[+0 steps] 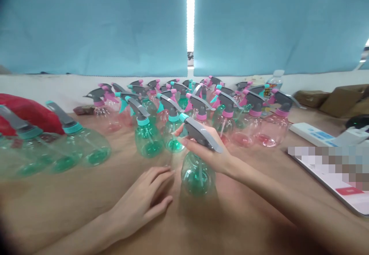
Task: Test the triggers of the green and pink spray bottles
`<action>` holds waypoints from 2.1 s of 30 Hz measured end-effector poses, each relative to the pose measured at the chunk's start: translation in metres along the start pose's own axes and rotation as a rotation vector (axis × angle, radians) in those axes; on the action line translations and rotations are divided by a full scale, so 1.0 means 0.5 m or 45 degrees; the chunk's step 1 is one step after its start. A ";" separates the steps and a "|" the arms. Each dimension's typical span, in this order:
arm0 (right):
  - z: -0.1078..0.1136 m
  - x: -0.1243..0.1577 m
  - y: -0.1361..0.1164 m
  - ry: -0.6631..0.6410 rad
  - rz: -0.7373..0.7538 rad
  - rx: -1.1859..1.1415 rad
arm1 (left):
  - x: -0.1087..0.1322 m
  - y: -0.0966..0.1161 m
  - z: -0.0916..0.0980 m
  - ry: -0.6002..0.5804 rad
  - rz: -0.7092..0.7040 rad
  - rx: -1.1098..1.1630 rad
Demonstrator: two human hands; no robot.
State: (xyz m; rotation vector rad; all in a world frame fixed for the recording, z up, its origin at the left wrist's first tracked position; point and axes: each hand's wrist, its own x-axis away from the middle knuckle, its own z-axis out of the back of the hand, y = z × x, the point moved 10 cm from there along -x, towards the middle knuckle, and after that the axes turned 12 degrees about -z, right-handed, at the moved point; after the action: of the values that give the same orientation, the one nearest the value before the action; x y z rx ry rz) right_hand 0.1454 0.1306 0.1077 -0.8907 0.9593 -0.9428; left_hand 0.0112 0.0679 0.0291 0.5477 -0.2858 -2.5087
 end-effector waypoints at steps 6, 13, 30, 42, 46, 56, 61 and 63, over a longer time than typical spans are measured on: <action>-0.009 0.001 0.010 -0.082 -0.051 0.056 | -0.001 -0.003 0.001 -0.016 0.004 -0.080; -0.013 0.006 0.005 -0.114 -0.033 -0.030 | 0.003 -0.002 0.000 -0.023 -0.022 -0.186; -0.010 0.005 -0.011 -0.097 -0.024 -0.099 | 0.000 0.000 -0.005 -0.050 -0.068 -0.243; -0.009 0.004 -0.016 -0.097 0.050 -0.050 | 0.000 0.002 -0.003 -0.048 -0.060 -0.250; -0.006 0.007 -0.018 -0.077 0.062 -0.022 | -0.001 0.002 -0.003 -0.051 -0.067 -0.246; -0.004 0.006 -0.025 -0.094 0.066 -0.030 | -0.001 0.001 0.001 -0.026 -0.060 -0.230; -0.006 0.003 -0.015 -0.097 -0.008 -0.065 | -0.002 0.001 0.001 -0.027 -0.058 -0.231; 0.000 0.004 -0.005 -0.040 -0.047 -0.047 | -0.003 0.001 0.000 -0.034 -0.058 -0.233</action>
State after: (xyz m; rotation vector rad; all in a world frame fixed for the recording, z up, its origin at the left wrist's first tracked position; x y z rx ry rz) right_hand 0.1452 0.1280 0.1096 -0.9544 0.9384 -0.9426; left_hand 0.0125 0.0682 0.0297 0.4515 -0.0533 -2.5548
